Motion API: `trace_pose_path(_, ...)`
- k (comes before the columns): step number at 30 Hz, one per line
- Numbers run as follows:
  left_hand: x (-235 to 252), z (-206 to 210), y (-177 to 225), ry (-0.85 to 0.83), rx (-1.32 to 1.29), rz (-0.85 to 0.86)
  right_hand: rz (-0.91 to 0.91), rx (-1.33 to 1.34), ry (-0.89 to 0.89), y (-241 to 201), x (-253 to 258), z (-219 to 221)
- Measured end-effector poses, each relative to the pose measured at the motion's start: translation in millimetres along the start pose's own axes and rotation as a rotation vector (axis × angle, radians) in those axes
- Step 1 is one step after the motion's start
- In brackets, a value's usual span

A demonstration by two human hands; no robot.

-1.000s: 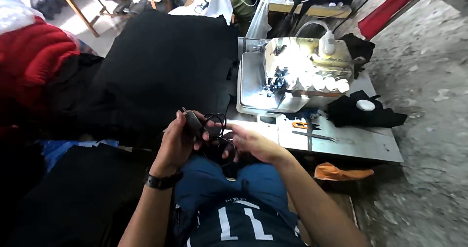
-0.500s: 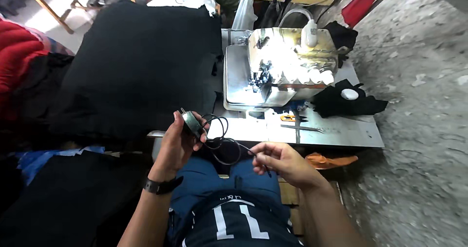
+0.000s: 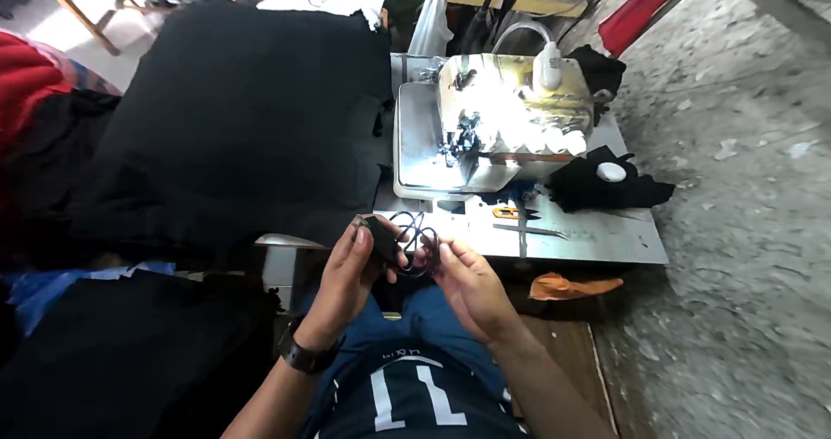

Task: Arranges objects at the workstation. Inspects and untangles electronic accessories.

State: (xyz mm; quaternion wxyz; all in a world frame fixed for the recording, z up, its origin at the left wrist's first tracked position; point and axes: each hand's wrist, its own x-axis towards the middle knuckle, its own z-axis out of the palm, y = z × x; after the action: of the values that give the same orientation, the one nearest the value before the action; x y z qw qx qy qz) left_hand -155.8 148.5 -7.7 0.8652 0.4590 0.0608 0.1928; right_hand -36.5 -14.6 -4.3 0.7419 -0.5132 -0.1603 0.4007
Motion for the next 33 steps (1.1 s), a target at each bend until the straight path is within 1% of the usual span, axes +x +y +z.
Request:
trace_pose_path(2,0.3,2.9,-4.8,-0.012,-0.011,-0.005,0.02,0.06,0.009,1.5,-2.2,1.0)
trace_pose_path(3,0.5,4.0,-6.2,-0.02,-0.006,-0.01,0.01,0.022,0.008,0.8,-3.3,0.5)
trace_pose_path(7,0.8,7.0,-5.7,-0.037,0.196,-0.046,-0.054,-0.278,0.026,-1.7,-7.0,-1.9)
trace_pose_path(10,1.4,9.3,-6.7,-0.063,0.274,-0.07,-0.09,-0.386,-0.019,0.3,-7.6,-5.4)
trace_pose_path(13,2.4,6.4,-7.2,-0.144,0.213,-0.07,-0.06,-0.327,-0.104,1.3,-3.9,-9.1)
trace_pose_path(15,2.8,5.1,-8.2,-0.217,0.153,-0.066,-0.045,-0.258,-0.1,5.1,-2.0,-8.4)
trace_pose_path(16,2.6,5.3,-8.7,-0.235,0.146,-0.06,-0.048,-0.264,-0.094,5.8,-2.0,-8.2)
trace_pose_path(18,1.2,7.1,-9.5,-0.202,0.187,-0.03,-0.07,-0.394,-0.064,3.5,-3.0,-6.9)
trace_pose_path(20,0.0,7.1,-9.6,-0.15,0.271,0.004,-0.079,-0.546,0.005,1.4,-4.1,-5.5)
trace_pose_path(22,-0.2,6.0,-9.4,-0.118,0.363,0.018,-0.064,-0.617,0.018,0.3,-5.7,-8.0)
trace_pose_path(24,-0.1,4.9,-9.7,-0.127,0.387,0.012,-0.071,-0.581,0.009,1.5,-5.6,-10.7)
trace_pose_path(27,0.4,6.4,-9.1,-0.156,0.353,-0.017,-0.063,-0.485,0.019,3.6,-5.9,-10.8)
trace_pose_path(31,1.0,9.6,-8.5,-0.195,0.373,-0.058,-0.051,-0.601,-0.004,9.5,-7.7,-12.4)
trace_pose_path(33,0.3,9.9,-11.5,-0.153,0.385,-0.028,-0.085,-0.676,0.048,11.5,-10.9,-10.6)
